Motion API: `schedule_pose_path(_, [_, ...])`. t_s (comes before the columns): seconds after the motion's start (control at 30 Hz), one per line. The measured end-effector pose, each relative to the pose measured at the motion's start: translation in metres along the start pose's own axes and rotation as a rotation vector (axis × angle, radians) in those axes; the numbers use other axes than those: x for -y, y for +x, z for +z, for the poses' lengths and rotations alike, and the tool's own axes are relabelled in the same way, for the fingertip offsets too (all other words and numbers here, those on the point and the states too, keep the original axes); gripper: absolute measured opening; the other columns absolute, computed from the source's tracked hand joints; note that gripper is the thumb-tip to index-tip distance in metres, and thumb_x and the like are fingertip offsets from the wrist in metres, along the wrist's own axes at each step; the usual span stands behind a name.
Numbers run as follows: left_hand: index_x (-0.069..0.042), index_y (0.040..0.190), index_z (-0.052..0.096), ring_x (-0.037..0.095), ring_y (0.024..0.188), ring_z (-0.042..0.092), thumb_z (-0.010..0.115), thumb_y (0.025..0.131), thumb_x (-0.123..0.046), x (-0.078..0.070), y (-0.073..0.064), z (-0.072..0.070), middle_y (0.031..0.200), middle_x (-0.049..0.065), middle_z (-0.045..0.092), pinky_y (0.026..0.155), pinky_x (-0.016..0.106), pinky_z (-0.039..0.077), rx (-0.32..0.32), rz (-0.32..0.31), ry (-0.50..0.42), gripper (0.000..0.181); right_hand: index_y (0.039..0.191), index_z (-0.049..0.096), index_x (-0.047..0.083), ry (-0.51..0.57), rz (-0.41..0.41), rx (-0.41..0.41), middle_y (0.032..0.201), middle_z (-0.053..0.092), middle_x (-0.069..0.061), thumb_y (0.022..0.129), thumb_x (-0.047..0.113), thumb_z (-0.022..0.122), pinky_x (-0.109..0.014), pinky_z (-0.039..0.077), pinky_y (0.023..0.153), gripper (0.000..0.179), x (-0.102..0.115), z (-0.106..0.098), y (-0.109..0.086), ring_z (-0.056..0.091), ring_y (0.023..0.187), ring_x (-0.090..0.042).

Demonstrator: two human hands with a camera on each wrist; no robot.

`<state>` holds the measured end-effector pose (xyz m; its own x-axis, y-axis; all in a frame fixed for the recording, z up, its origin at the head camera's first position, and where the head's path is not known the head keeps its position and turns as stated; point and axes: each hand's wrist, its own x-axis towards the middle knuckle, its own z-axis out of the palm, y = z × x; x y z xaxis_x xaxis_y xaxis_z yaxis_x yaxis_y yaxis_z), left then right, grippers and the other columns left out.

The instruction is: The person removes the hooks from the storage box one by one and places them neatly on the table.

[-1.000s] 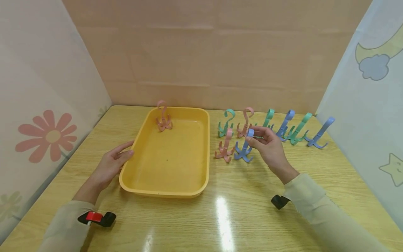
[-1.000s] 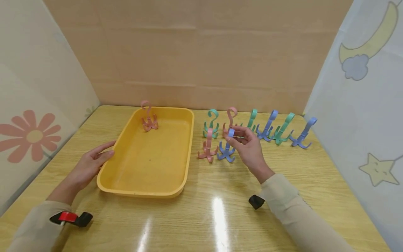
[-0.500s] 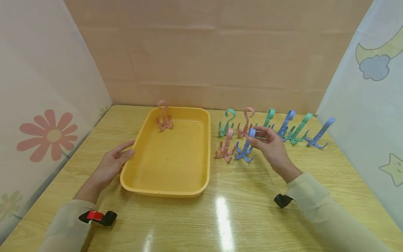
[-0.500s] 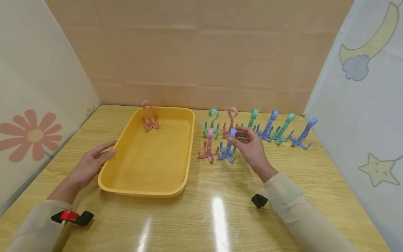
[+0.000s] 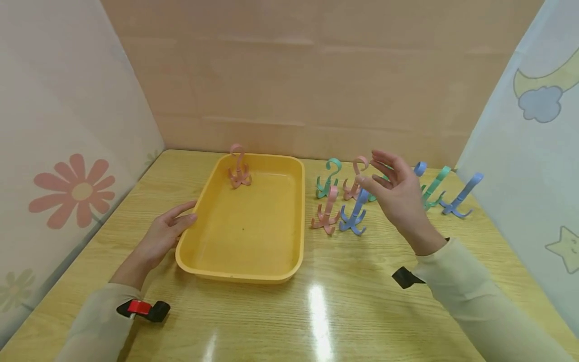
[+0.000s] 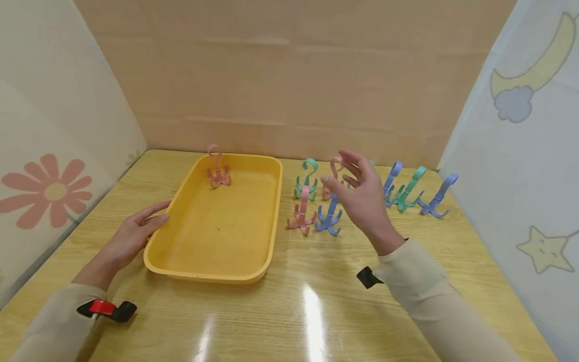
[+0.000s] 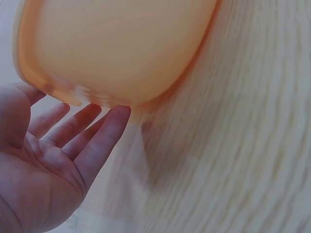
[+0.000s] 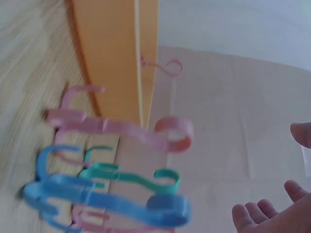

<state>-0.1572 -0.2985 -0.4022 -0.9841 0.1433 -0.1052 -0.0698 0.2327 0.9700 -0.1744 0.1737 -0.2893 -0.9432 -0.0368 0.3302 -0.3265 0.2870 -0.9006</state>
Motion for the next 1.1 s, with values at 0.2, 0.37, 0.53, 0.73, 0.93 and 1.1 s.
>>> schedule_pose_path(0.2, [-0.01, 0.159, 0.029, 0.019, 0.1, 0.07, 0.056, 0.104, -0.039, 0.002, 0.002, -0.001, 0.146, 0.031, 0.046, 0.076, 0.038, 0.059, -0.001, 0.005, -0.015, 0.068, 0.144, 0.05, 0.008, 0.07, -0.058, 0.086, 0.147, 0.048, -0.005, 0.093, 0.016, 0.074, -0.037, 0.041, 0.108, 0.057, 0.018, 0.036, 0.01, 0.045, 0.136, -0.021])
schedule_pose_path(0.37, [-0.009, 0.158, 0.03, 0.02, 0.099, 0.07, 0.057, 0.104, -0.038, 0.004, 0.005, 0.0, 0.145, 0.031, 0.047, 0.075, 0.039, 0.06, -0.001, 0.018, -0.016, 0.067, 0.142, 0.053, 0.011, 0.111, -0.031, 0.17, 0.146, 0.05, 0.001, 0.092, 0.021, 0.076, -0.039, 0.043, 0.107, 0.055, 0.026, 0.068, 0.023, 0.048, 0.133, -0.018])
schedule_pose_path(0.53, [-0.011, 0.157, 0.033, 0.019, 0.098, 0.07, 0.057, 0.103, -0.039, 0.004, 0.006, 0.0, 0.144, 0.03, 0.049, 0.074, 0.04, 0.06, -0.006, 0.017, 0.001, 0.065, 0.137, 0.056, 0.011, 0.127, -0.032, 0.205, 0.14, 0.055, 0.002, 0.092, 0.023, 0.076, -0.04, 0.045, 0.103, 0.051, 0.03, 0.101, 0.04, 0.053, 0.125, -0.019])
schedule_pose_path(0.73, [-0.011, 0.157, 0.034, 0.021, 0.099, 0.07, 0.057, 0.104, -0.037, 0.001, 0.006, 0.006, 0.144, 0.03, 0.048, 0.074, 0.04, 0.06, 0.001, 0.018, -0.015, 0.064, 0.13, 0.06, 0.014, 0.101, 0.012, 0.178, 0.13, 0.058, 0.0, 0.09, 0.031, 0.078, -0.041, 0.05, 0.095, 0.047, 0.026, 0.135, 0.064, 0.057, 0.117, -0.02])
schedule_pose_path(0.93, [-0.011, 0.157, 0.034, 0.025, 0.101, 0.07, 0.058, 0.103, -0.037, 0.001, 0.008, 0.013, 0.145, 0.029, 0.049, 0.074, 0.042, 0.06, 0.018, 0.012, -0.039, 0.064, 0.128, 0.059, 0.011, 0.071, 0.077, 0.136, 0.127, 0.057, -0.007, 0.09, 0.032, 0.079, -0.04, 0.051, 0.093, 0.048, 0.006, 0.167, 0.082, 0.057, 0.114, -0.023])
schedule_pose_path(1.1, [-0.012, 0.156, 0.035, 0.026, 0.101, 0.07, 0.058, 0.103, -0.037, 0.003, 0.005, 0.015, 0.144, 0.029, 0.049, 0.074, 0.043, 0.06, 0.021, 0.011, -0.049, 0.063, 0.127, 0.057, 0.01, 0.073, 0.121, 0.102, 0.123, 0.058, -0.008, 0.089, 0.034, 0.079, -0.036, 0.053, 0.09, 0.05, -0.01, 0.191, 0.088, 0.059, 0.109, -0.023])
